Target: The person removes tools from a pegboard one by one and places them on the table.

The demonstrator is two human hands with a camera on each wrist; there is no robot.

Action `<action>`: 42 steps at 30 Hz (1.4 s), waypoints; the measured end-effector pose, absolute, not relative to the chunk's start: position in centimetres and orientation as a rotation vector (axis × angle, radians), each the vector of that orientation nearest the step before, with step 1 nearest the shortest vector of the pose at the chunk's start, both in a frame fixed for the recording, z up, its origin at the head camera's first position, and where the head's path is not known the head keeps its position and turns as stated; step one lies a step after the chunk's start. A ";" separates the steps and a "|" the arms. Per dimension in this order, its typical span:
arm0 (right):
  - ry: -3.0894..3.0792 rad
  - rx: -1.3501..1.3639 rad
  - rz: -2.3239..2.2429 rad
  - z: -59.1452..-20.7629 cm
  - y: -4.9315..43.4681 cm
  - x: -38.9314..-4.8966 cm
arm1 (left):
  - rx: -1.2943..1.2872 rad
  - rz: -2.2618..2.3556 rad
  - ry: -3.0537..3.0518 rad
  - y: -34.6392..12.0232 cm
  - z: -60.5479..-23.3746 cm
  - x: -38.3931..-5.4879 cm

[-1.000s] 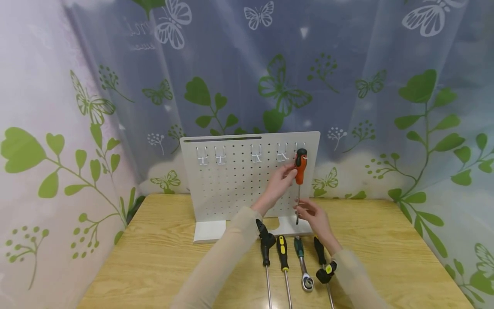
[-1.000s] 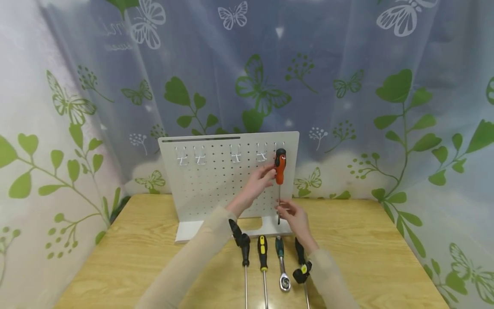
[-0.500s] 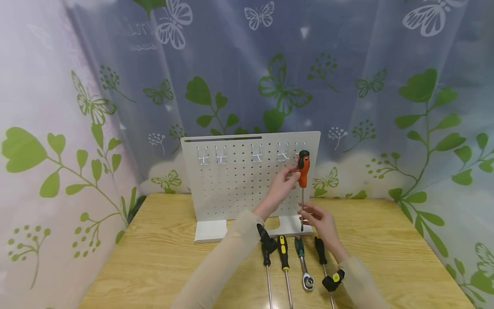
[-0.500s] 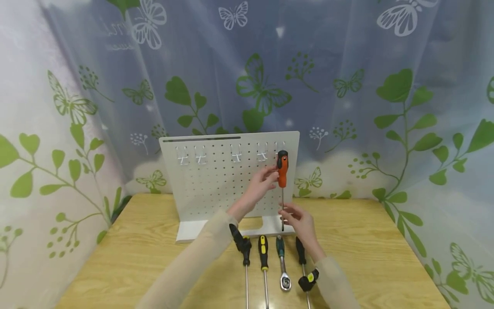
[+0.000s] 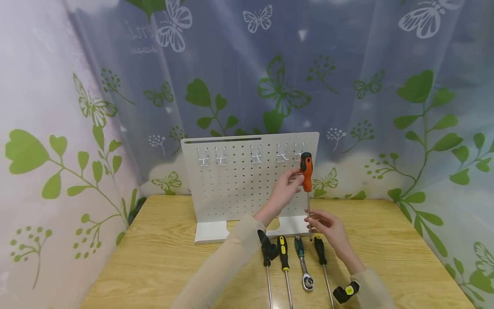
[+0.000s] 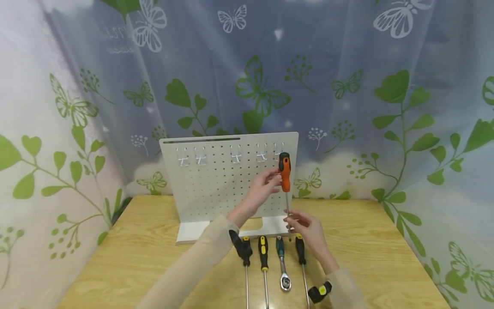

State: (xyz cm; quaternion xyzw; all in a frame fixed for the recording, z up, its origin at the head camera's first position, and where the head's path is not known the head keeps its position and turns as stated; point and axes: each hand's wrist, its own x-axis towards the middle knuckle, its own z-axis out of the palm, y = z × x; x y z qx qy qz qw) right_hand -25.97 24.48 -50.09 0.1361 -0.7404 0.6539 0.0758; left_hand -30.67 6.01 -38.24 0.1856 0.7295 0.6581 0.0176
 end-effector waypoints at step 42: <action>-2.448 -0.074 1.929 -51.4 30.1 -16.3 | 0.493 2.022 1.974 12.7 -44.1 -25.5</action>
